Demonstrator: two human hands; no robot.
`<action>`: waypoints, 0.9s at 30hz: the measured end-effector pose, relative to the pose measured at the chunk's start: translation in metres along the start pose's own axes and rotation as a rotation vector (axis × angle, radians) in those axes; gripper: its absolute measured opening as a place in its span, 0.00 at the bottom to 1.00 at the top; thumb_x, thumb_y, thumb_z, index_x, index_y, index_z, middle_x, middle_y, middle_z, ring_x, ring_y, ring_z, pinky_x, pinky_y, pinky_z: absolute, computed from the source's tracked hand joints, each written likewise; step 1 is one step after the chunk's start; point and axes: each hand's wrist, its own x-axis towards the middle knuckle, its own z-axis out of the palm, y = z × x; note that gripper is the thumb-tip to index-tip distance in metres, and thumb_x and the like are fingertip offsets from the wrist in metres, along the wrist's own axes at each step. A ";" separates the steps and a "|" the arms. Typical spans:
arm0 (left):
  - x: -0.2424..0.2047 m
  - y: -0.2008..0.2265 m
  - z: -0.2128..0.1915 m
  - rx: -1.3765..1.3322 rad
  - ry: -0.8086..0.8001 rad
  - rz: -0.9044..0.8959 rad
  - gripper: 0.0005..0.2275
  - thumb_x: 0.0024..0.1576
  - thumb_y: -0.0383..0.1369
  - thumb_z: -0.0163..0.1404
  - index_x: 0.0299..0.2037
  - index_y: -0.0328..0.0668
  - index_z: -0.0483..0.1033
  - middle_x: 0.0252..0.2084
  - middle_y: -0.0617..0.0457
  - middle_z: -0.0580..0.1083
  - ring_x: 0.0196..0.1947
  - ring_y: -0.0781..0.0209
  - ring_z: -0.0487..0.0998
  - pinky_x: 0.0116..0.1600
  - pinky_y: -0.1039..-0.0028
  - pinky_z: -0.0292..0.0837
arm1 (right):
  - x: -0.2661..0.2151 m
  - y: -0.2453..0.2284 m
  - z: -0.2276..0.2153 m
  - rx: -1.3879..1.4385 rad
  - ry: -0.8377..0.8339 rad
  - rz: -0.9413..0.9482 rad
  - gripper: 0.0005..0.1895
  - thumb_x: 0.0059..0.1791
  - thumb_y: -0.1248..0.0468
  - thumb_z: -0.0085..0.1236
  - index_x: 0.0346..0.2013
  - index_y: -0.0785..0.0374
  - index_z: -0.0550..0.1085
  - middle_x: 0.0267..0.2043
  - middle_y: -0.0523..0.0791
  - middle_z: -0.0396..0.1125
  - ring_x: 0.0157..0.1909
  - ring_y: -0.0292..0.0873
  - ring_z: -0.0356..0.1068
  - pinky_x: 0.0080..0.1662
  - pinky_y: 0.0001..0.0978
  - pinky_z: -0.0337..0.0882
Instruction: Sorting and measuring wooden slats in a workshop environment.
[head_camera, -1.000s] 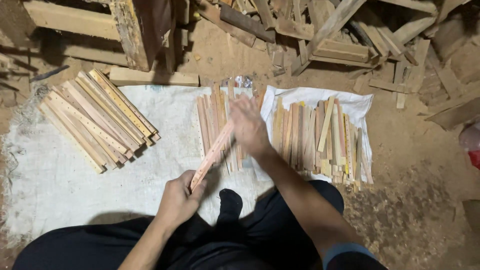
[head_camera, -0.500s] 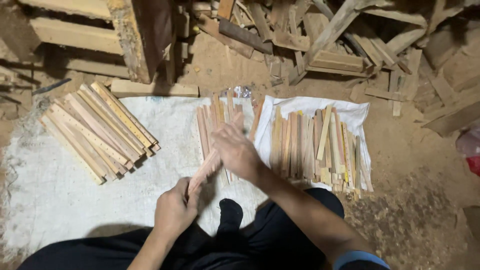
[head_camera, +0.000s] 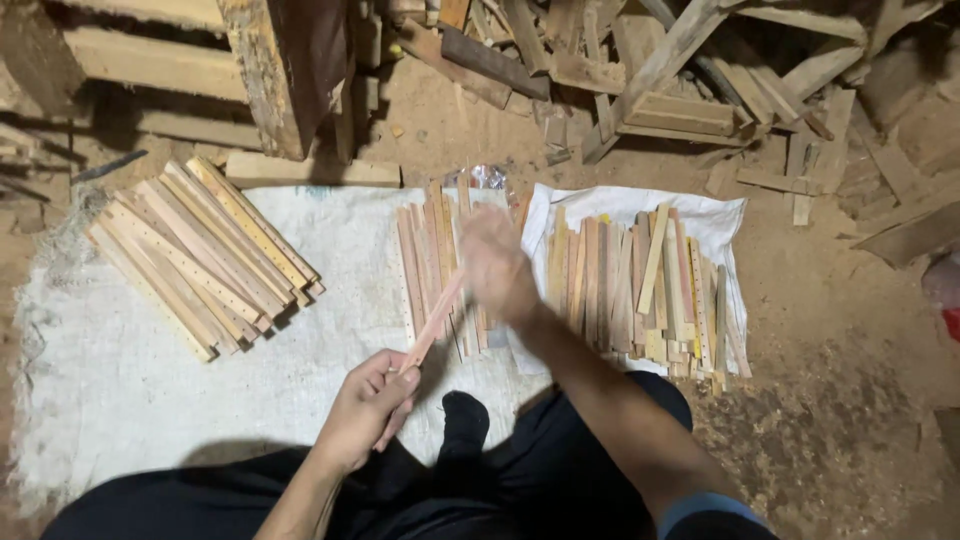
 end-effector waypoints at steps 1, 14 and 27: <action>0.002 0.000 -0.002 -0.093 -0.026 0.008 0.07 0.64 0.31 0.49 0.37 0.34 0.74 0.20 0.52 0.72 0.05 0.70 0.57 0.09 0.81 0.46 | -0.001 -0.014 -0.001 0.001 0.003 -0.293 0.12 0.55 0.75 0.41 0.47 0.70 0.74 0.48 0.57 0.62 0.54 0.57 0.63 0.63 0.50 0.59; 0.008 -0.029 -0.016 -0.780 -0.397 -0.123 0.19 0.70 0.35 0.36 0.49 0.16 0.71 0.19 0.43 0.67 0.08 0.68 0.59 0.09 0.84 0.53 | -0.001 0.047 0.030 0.832 0.045 -0.533 0.25 0.60 0.62 0.46 0.71 0.67 0.57 0.73 0.51 0.52 0.76 0.52 0.53 0.77 0.47 0.59; 0.015 -0.076 -0.012 -1.214 -0.653 -0.345 0.21 0.71 0.45 0.34 0.48 0.30 0.72 0.27 0.44 0.76 0.06 0.68 0.59 0.07 0.82 0.52 | -0.016 0.035 0.057 0.537 0.416 -0.269 0.15 0.62 0.68 0.38 0.60 0.69 0.69 0.68 0.53 0.61 0.76 0.51 0.53 0.80 0.47 0.48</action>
